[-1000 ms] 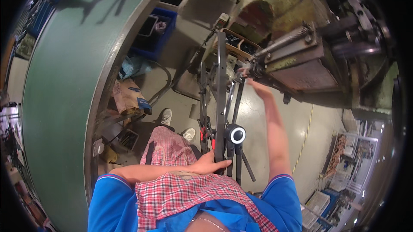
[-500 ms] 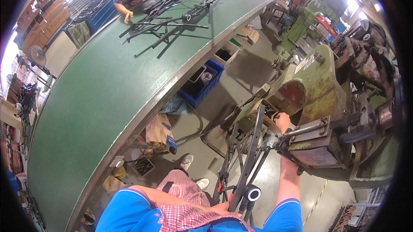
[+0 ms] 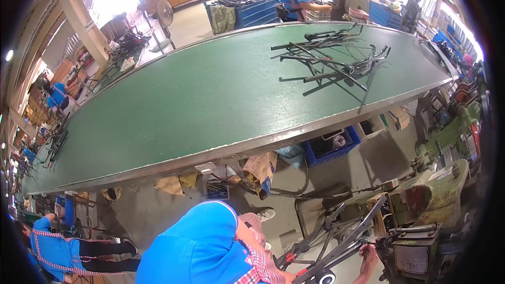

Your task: The person repeatedly picks up metal frame components from a green worktable, places them into a press machine, and operates the press to join parts. The person then removes the assembled frames and returns them to the table, repeating the cycle with multiple units.

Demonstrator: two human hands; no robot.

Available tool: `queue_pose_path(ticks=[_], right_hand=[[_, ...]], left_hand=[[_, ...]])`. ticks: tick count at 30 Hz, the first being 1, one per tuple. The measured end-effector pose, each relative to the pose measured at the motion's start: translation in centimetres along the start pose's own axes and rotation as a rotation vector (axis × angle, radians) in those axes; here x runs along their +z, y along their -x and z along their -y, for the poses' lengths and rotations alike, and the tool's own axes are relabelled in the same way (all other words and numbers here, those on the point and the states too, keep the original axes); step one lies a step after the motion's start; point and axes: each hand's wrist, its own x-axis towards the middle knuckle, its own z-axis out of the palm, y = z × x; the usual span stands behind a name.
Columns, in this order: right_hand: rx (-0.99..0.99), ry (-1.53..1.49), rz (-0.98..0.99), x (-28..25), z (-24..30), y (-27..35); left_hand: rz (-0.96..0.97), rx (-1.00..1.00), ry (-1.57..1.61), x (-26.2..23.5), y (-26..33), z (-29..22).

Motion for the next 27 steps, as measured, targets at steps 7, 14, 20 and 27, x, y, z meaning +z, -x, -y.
queue_pose_path(ticks=[7,14,20,27], right_hand=[[0.036,0.075,0.128,1.9,2.6,2.1],[-0.171,0.182,0.06,2.6,1.2,3.2],[-0.204,0.041,-0.058,3.9,0.8,3.3],[-0.298,0.354,-0.142,3.6,-3.0,12.0]], left_hand=[[0.017,0.002,-0.059,0.7,-0.3,0.5],[-0.103,-0.044,-0.067,1.0,1.8,-1.0],[0.024,0.117,0.261,1.9,1.8,-1.6],[0.02,-0.041,0.357,3.0,2.5,-2.7]])
